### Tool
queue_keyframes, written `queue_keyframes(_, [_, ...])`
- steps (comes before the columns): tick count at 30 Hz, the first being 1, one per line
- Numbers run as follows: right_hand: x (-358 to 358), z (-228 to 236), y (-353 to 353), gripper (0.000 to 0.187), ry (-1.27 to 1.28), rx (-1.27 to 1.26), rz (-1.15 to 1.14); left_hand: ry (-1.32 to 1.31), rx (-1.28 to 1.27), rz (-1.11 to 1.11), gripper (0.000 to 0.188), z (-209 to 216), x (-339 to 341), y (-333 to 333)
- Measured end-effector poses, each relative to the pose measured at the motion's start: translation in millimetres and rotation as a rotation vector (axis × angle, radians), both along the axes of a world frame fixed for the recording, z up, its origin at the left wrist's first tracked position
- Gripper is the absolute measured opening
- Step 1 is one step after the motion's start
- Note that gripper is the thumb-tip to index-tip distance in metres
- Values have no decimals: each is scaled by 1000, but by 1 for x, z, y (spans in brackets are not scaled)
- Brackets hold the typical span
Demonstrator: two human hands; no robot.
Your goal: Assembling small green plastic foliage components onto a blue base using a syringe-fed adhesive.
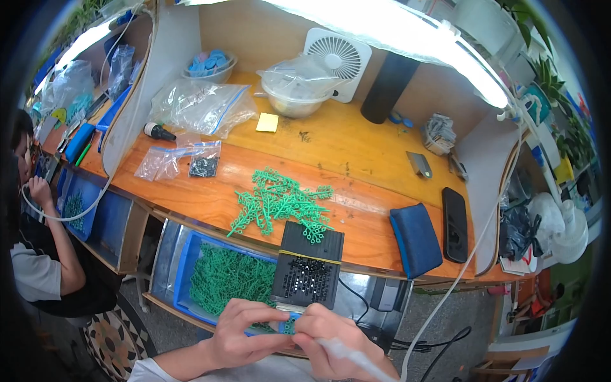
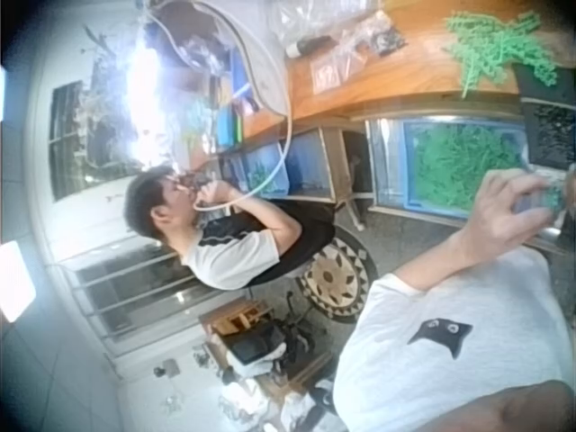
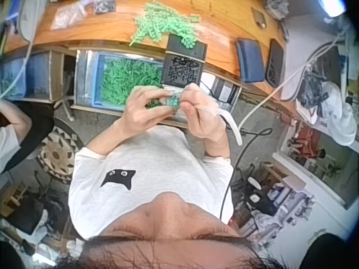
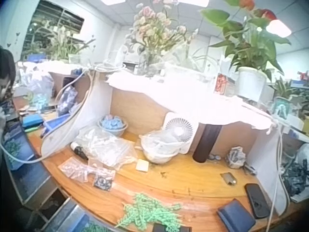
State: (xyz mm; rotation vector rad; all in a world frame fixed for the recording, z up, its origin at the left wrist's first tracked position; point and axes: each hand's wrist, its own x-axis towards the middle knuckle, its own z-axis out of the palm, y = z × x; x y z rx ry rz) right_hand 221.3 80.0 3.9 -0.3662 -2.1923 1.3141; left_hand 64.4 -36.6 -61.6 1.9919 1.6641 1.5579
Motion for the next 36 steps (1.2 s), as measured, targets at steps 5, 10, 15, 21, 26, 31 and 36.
queue_keyframes(5, [-17,-4,9,16,64,194,-156,-4,-5,8,25,0,1,-2])
queue_keyframes(10, [-22,1,10,3,-20,217,-176,-19,-12,9,25,0,2,-1])
queue_keyframes(15, [-19,2,9,11,-74,217,-167,-9,-16,12,24,-1,1,-1])
queue_keyframes(21, [-11,-1,-8,26,85,16,-94,-29,-5,9,24,-1,1,-1])
queue_keyframes(26, [-14,6,-6,20,-13,118,-54,-29,7,8,24,-1,0,0])
queue_keyframes(31, [-16,7,-6,12,-62,141,-41,-42,5,7,24,-1,0,0])
queue_keyframes(36, [-17,12,-6,7,-122,173,2,-29,2,6,23,-1,-1,0])
